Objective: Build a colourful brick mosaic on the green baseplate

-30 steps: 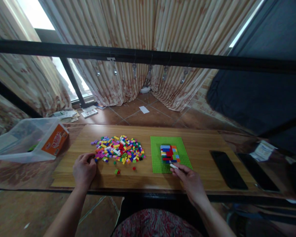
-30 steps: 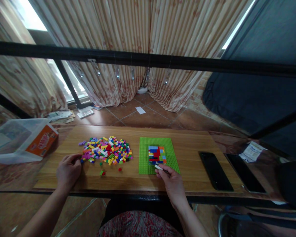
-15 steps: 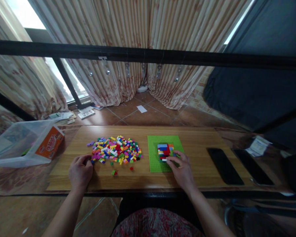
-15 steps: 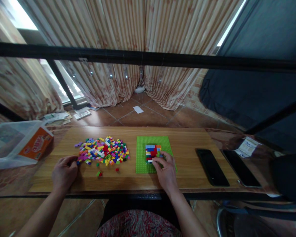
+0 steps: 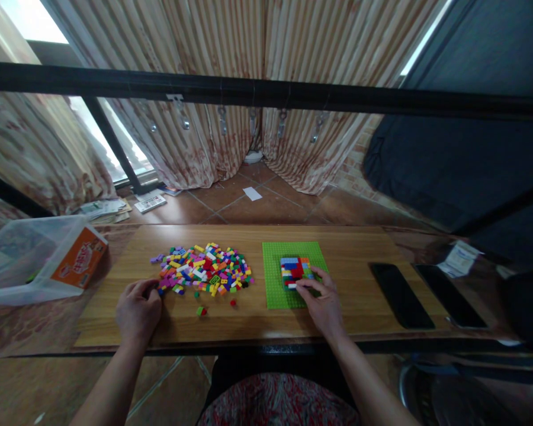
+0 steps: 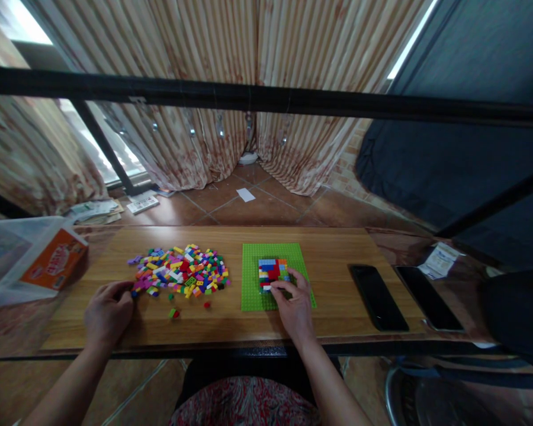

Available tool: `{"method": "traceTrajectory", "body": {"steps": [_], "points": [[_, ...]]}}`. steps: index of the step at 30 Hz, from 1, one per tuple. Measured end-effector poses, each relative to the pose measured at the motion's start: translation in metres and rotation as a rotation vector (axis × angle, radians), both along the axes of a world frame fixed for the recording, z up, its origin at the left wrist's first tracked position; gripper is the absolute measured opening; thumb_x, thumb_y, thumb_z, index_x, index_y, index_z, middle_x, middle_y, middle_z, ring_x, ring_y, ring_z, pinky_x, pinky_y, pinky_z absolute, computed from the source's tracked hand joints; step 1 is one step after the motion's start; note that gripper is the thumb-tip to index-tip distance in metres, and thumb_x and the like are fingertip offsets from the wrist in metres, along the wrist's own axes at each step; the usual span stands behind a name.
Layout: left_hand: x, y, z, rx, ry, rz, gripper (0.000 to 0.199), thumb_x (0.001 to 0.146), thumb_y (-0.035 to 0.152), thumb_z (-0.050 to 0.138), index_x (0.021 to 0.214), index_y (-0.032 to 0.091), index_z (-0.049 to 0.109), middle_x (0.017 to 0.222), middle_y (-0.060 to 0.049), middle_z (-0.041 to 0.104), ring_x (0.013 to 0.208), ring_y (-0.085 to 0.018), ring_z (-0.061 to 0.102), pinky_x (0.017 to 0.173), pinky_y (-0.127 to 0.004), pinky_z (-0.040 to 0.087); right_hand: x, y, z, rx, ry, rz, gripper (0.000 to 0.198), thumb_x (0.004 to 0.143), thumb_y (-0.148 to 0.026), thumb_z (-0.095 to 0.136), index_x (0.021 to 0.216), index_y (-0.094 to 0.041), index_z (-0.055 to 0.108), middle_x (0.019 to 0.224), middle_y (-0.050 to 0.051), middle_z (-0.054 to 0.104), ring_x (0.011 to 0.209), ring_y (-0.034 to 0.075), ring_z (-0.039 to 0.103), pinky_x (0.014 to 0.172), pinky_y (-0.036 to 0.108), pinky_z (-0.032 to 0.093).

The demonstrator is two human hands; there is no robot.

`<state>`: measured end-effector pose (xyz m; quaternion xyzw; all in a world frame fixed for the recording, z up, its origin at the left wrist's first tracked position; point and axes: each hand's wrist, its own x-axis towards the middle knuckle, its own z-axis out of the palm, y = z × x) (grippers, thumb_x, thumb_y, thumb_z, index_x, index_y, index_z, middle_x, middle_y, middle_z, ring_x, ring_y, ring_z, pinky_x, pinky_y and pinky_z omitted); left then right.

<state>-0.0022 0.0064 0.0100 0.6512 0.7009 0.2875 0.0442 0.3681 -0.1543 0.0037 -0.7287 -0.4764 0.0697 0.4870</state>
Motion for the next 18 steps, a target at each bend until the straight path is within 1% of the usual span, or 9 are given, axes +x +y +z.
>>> {"method": "traceTrajectory", "body": {"steps": [6,10,13,15,18], "points": [[0.0001,0.0001,-0.0009,0.005,0.0,-0.003,0.029,0.078,0.028,0.047,0.09,0.017,0.072,0.098,-0.009,0.067,0.09,-0.025,0.062,0.081,-0.036,0.05,0.0019,-0.0013,0.0006,0.003,0.055,-0.036,0.018,0.077,-0.041,0.066,0.084,-0.026,0.073,0.117,0.008,0.057,0.112,0.027,0.053,0.097,0.048,0.04],[0.0007,-0.0001,-0.001,0.018,0.0,-0.007,0.028,0.077,0.027,0.048,0.089,0.017,0.071,0.097,-0.009,0.067,0.09,-0.025,0.062,0.082,-0.036,0.05,0.0017,-0.0045,0.0019,-0.007,0.065,-0.059,0.025,0.078,-0.041,0.065,0.096,-0.024,0.071,0.119,0.011,0.057,0.113,0.027,0.052,0.098,0.047,0.039],[0.0016,-0.0005,0.0,0.016,-0.006,0.002,0.028,0.077,0.028,0.048,0.089,0.018,0.071,0.098,-0.008,0.067,0.09,-0.025,0.062,0.081,-0.036,0.05,-0.0002,-0.0061,0.0026,0.006,0.072,-0.09,0.029,0.081,-0.039,0.061,0.104,-0.022,0.068,0.119,0.011,0.057,0.112,0.026,0.053,0.097,0.047,0.04],[0.0021,-0.0007,0.0004,0.006,-0.009,0.01,0.028,0.077,0.028,0.048,0.089,0.018,0.071,0.098,-0.008,0.067,0.089,-0.025,0.062,0.08,-0.036,0.05,-0.0019,-0.0062,0.0026,0.013,0.031,-0.095,0.028,0.083,-0.039,0.059,0.103,-0.023,0.068,0.12,0.011,0.056,0.113,0.026,0.052,0.096,0.047,0.041],[0.0023,-0.0007,0.0,0.003,-0.013,0.015,0.028,0.077,0.028,0.048,0.09,0.018,0.071,0.098,-0.008,0.067,0.089,-0.024,0.062,0.081,-0.035,0.05,-0.0041,-0.0052,0.0019,0.044,-0.118,-0.058,0.022,0.083,-0.039,0.06,0.096,-0.026,0.071,0.126,0.009,0.053,0.117,0.026,0.049,0.098,0.048,0.04]]}}
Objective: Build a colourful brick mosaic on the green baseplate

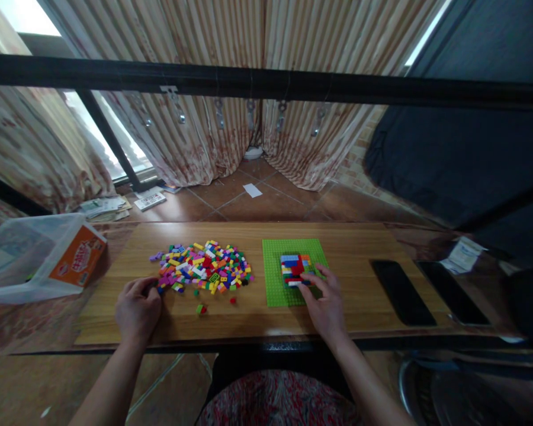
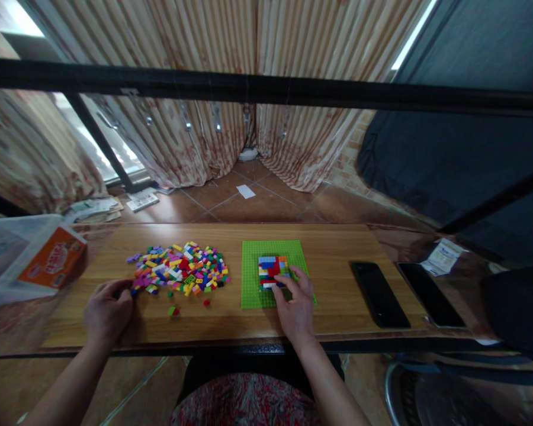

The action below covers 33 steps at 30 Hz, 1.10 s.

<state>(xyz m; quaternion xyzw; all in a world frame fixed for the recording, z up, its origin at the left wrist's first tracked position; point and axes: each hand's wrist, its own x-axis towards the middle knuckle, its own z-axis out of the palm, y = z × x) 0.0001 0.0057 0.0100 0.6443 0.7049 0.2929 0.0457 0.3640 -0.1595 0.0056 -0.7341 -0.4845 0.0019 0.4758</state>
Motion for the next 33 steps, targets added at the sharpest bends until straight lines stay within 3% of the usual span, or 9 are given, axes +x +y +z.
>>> {"method": "traceTrajectory", "body": {"steps": [8,33], "points": [[-0.0002,-0.0007,0.0004,0.005,0.009,-0.009,0.027,0.078,0.028,0.047,0.089,0.019,0.07,0.098,-0.008,0.066,0.088,-0.023,0.061,0.08,-0.034,0.049,0.0017,0.0033,-0.0025,-0.034,-0.238,0.085,0.015,0.086,-0.033,0.059,0.09,-0.029,0.073,0.13,0.006,0.052,0.118,0.027,0.046,0.097,0.049,0.041],[-0.0013,0.0002,-0.0016,-0.002,0.013,-0.018,0.029,0.078,0.029,0.046,0.09,0.018,0.071,0.099,-0.008,0.067,0.091,-0.024,0.061,0.083,-0.035,0.049,0.0,0.0034,-0.0025,0.031,-0.338,0.15,0.016,0.087,-0.027,0.06,0.09,-0.033,0.074,0.129,0.003,0.057,0.114,0.025,0.051,0.093,0.047,0.045]]}}
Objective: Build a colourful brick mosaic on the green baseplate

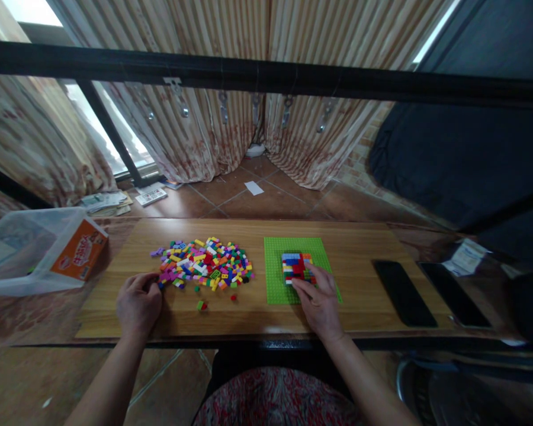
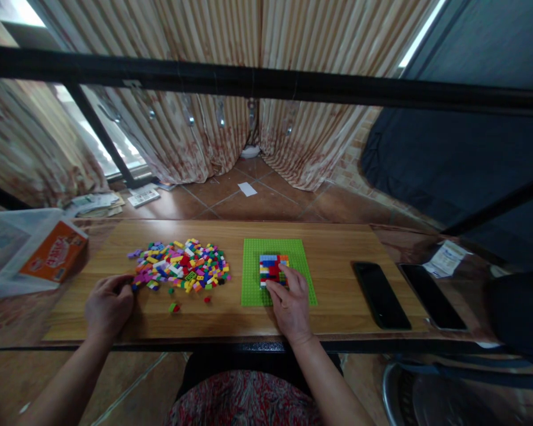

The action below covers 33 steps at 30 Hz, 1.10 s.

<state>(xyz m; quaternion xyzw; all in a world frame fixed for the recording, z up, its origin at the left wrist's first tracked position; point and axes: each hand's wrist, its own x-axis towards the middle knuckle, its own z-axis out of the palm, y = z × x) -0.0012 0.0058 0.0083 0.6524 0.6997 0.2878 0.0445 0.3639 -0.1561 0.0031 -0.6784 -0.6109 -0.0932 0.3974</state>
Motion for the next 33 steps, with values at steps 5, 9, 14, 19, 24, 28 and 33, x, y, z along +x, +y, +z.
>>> {"method": "traceTrajectory", "body": {"steps": [5,9,14,19,24,28,33], "points": [[0.001,-0.001,0.001,0.017,0.003,0.0,0.029,0.078,0.028,0.047,0.089,0.018,0.071,0.098,-0.008,0.067,0.09,-0.024,0.061,0.082,-0.034,0.049,-0.001,-0.002,-0.007,-0.021,-0.023,-0.017,0.02,0.088,-0.026,0.057,0.095,-0.035,0.073,0.128,0.002,0.058,0.113,0.025,0.052,0.093,0.048,0.045],[0.001,-0.002,0.002,0.016,0.001,0.002,0.028,0.077,0.027,0.047,0.089,0.018,0.071,0.096,-0.008,0.067,0.088,-0.023,0.061,0.081,-0.033,0.049,-0.002,-0.003,-0.009,-0.051,-0.072,-0.033,0.021,0.088,-0.026,0.057,0.097,-0.035,0.072,0.129,0.002,0.058,0.115,0.025,0.051,0.093,0.047,0.043],[0.001,-0.002,0.001,0.014,-0.009,0.004,0.027,0.076,0.027,0.049,0.088,0.018,0.071,0.095,-0.007,0.067,0.088,-0.023,0.061,0.082,-0.033,0.048,-0.004,-0.005,-0.007,-0.087,-0.153,-0.052,0.023,0.09,-0.024,0.054,0.102,-0.034,0.071,0.128,0.003,0.06,0.116,0.027,0.05,0.094,0.048,0.04],[0.003,-0.003,0.003,0.008,-0.024,-0.002,0.026,0.077,0.027,0.048,0.088,0.018,0.07,0.096,-0.007,0.066,0.087,-0.022,0.06,0.082,-0.033,0.048,-0.006,-0.008,-0.007,-0.144,-0.183,-0.019,0.03,0.09,-0.02,0.051,0.111,-0.032,0.067,0.127,0.003,0.062,0.113,0.027,0.052,0.098,0.049,0.037],[0.003,-0.004,0.006,0.003,-0.02,-0.012,0.026,0.077,0.027,0.048,0.088,0.019,0.07,0.096,-0.008,0.066,0.087,-0.022,0.061,0.08,-0.032,0.048,-0.004,-0.01,-0.009,-0.144,-0.186,-0.018,0.033,0.09,-0.021,0.05,0.117,-0.034,0.065,0.128,0.003,0.061,0.113,0.027,0.052,0.097,0.048,0.039],[0.004,-0.005,0.008,0.001,-0.031,-0.013,0.027,0.077,0.025,0.048,0.089,0.018,0.071,0.097,-0.009,0.066,0.088,-0.023,0.06,0.081,-0.033,0.048,-0.002,-0.01,-0.003,-0.106,-0.052,-0.002,0.037,0.092,-0.026,0.048,0.127,-0.032,0.058,0.129,0.005,0.06,0.115,0.025,0.052,0.096,0.046,0.042],[0.005,-0.005,0.008,-0.007,-0.049,-0.005,0.027,0.076,0.024,0.048,0.09,0.019,0.071,0.098,-0.008,0.066,0.089,-0.022,0.06,0.082,-0.033,0.047,-0.01,-0.02,0.01,-0.008,0.114,-0.076,0.036,0.093,-0.028,0.047,0.127,-0.025,0.056,0.122,0.009,0.062,0.112,0.024,0.055,0.094,0.046,0.045]]}}
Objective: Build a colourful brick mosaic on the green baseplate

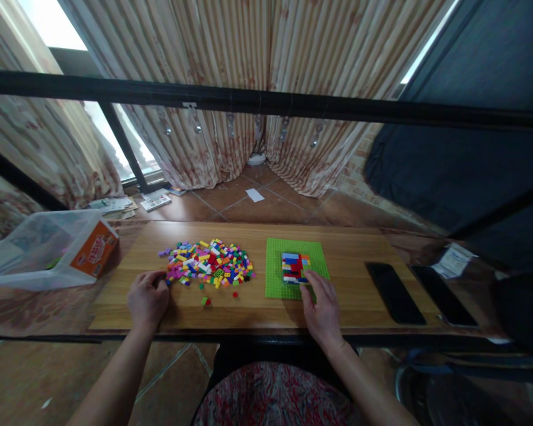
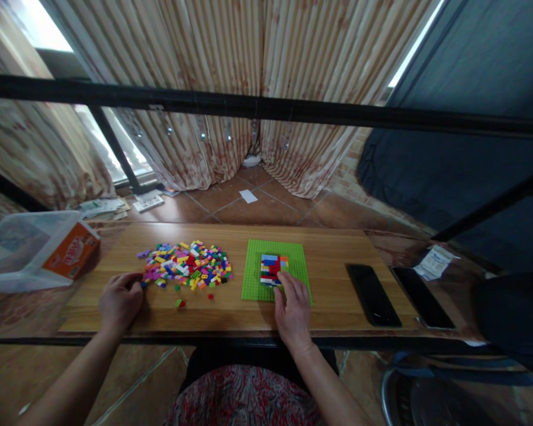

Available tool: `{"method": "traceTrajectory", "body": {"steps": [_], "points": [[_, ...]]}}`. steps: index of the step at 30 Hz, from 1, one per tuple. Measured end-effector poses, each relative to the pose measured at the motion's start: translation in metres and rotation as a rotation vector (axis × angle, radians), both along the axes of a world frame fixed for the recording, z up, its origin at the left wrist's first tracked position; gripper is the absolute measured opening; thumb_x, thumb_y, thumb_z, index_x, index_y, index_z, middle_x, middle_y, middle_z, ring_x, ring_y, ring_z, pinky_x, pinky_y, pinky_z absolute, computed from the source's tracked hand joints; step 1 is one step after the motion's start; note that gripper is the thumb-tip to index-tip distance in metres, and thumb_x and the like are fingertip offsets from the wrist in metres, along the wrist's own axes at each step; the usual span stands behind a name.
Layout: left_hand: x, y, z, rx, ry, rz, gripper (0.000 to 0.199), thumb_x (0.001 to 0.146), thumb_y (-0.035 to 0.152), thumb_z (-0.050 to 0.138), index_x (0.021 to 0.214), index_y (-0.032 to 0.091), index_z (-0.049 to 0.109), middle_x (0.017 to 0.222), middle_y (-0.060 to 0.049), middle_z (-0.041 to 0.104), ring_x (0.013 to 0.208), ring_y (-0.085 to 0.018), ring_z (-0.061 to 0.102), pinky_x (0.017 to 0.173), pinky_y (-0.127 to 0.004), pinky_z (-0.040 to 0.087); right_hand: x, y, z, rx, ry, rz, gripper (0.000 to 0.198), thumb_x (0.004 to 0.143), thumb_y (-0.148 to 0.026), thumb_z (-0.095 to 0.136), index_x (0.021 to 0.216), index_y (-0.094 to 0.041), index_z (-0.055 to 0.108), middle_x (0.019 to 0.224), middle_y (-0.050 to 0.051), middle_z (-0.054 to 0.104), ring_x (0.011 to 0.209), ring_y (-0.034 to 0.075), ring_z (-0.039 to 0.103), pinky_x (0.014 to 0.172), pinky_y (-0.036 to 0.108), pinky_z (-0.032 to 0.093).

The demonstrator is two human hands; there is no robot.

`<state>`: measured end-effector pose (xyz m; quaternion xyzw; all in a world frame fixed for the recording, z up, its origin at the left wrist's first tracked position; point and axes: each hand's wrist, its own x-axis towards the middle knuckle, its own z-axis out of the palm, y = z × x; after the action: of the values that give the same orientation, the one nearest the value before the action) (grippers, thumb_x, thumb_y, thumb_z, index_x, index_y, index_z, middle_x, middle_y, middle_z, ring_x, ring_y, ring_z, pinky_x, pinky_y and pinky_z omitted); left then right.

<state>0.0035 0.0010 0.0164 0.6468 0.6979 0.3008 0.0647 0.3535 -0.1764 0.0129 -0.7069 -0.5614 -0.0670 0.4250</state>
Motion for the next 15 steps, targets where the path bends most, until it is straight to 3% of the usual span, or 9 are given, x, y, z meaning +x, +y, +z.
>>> {"method": "traceTrajectory", "body": {"steps": [3,7,15], "points": [[-0.001,0.0,-0.002,0.017,0.007,0.0,0.027,0.076,0.024,0.048,0.088,0.018,0.071,0.096,-0.008,0.066,0.088,-0.023,0.06,0.082,-0.033,0.047,-0.016,-0.013,0.003,-0.015,0.059,-0.001,0.028,0.093,-0.029,0.047,0.116,-0.025,0.063,0.115,0.009,0.065,0.108,0.024,0.057,0.093,0.046,0.046],[-0.002,0.001,-0.006,0.041,0.003,-0.019,0.027,0.076,0.022,0.048,0.088,0.017,0.071,0.092,-0.008,0.066,0.086,-0.022,0.06,0.081,-0.032,0.047,-0.047,-0.02,0.001,-0.106,0.11,0.159,0.021,0.092,-0.028,0.049,0.104,-0.026,0.067,0.107,0.007,0.067,0.101,0.023,0.059,0.089,0.042,0.048],[-0.002,0.001,-0.012,0.053,-0.024,0.0,0.025,0.076,0.019,0.048,0.086,0.018,0.071,0.092,-0.007,0.067,0.088,-0.021,0.061,0.082,-0.031,0.047,-0.095,0.018,0.001,-0.239,0.098,0.349,0.02,0.093,-0.023,0.049,0.099,-0.024,0.068,0.1,0.005,0.066,0.095,0.021,0.056,0.085,0.036,0.046]]}}
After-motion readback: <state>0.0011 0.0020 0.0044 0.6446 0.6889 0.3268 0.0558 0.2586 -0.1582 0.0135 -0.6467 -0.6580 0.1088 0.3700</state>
